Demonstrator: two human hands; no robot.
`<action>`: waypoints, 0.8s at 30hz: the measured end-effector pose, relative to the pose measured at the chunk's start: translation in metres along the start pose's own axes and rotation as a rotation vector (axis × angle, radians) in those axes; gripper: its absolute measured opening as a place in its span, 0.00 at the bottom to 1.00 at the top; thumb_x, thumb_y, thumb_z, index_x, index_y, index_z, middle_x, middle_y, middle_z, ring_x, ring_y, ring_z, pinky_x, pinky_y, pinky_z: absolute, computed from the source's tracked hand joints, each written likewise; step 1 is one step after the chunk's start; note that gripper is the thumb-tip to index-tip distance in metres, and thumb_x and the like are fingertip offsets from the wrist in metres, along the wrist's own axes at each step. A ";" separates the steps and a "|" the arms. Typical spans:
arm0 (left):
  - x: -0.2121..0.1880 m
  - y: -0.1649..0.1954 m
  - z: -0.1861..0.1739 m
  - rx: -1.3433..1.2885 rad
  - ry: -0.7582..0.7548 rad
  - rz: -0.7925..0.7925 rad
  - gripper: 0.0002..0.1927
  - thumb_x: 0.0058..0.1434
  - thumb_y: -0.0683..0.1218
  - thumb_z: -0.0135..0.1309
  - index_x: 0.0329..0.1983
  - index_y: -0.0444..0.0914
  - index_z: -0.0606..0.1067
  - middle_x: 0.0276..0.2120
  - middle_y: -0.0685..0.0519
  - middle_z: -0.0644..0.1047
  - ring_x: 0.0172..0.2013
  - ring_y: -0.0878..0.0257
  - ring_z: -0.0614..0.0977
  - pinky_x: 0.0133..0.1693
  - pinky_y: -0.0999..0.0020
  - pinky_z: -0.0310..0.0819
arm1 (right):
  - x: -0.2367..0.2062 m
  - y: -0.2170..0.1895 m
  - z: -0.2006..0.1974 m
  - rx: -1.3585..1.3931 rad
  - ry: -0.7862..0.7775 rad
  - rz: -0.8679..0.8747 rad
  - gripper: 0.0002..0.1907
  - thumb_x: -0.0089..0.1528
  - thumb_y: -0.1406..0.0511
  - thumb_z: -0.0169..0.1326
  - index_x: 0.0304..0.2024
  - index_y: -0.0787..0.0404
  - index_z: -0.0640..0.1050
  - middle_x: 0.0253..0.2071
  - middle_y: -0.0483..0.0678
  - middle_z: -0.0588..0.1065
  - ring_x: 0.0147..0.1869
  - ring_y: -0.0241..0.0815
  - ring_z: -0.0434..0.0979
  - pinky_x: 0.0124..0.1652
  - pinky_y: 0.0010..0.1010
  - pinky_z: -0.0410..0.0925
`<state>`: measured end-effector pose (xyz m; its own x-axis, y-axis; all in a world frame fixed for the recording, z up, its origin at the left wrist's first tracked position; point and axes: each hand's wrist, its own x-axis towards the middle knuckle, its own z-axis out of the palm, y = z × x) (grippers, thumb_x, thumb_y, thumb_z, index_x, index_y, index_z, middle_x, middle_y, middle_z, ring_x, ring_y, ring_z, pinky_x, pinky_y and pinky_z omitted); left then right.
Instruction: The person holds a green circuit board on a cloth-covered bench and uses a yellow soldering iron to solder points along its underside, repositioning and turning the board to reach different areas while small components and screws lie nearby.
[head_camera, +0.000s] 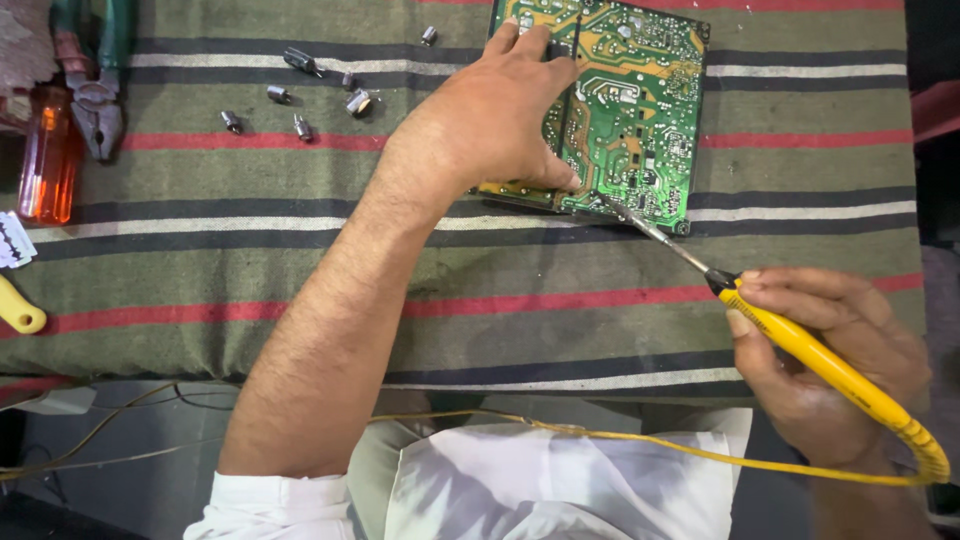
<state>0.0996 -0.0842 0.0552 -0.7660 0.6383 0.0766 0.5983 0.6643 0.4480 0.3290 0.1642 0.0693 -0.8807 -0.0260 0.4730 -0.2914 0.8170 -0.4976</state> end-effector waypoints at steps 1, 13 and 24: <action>0.001 0.000 0.000 -0.004 0.009 0.009 0.54 0.36 0.61 0.77 0.67 0.42 0.67 0.68 0.39 0.61 0.69 0.37 0.56 0.63 0.49 0.61 | 0.001 0.001 0.000 -0.006 -0.006 -0.011 0.14 0.62 0.76 0.65 0.48 0.62 0.80 0.47 0.51 0.79 0.48 0.37 0.82 0.46 0.23 0.78; 0.002 -0.005 0.006 0.029 0.038 -0.007 0.55 0.36 0.62 0.77 0.66 0.41 0.68 0.68 0.40 0.62 0.69 0.42 0.57 0.62 0.49 0.62 | 0.004 0.000 0.000 -0.019 -0.054 -0.070 0.13 0.61 0.77 0.65 0.47 0.62 0.80 0.47 0.50 0.79 0.49 0.37 0.82 0.48 0.23 0.78; 0.001 -0.004 0.008 0.022 0.014 -0.020 0.54 0.36 0.61 0.77 0.66 0.42 0.68 0.68 0.40 0.60 0.70 0.41 0.56 0.63 0.50 0.61 | 0.009 -0.009 0.001 0.012 -0.103 -0.096 0.15 0.56 0.77 0.64 0.45 0.61 0.81 0.47 0.48 0.78 0.53 0.42 0.83 0.52 0.27 0.77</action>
<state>0.0988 -0.0833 0.0468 -0.7810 0.6194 0.0800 0.5875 0.6853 0.4303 0.3236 0.1559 0.0776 -0.8821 -0.1631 0.4419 -0.3798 0.8012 -0.4625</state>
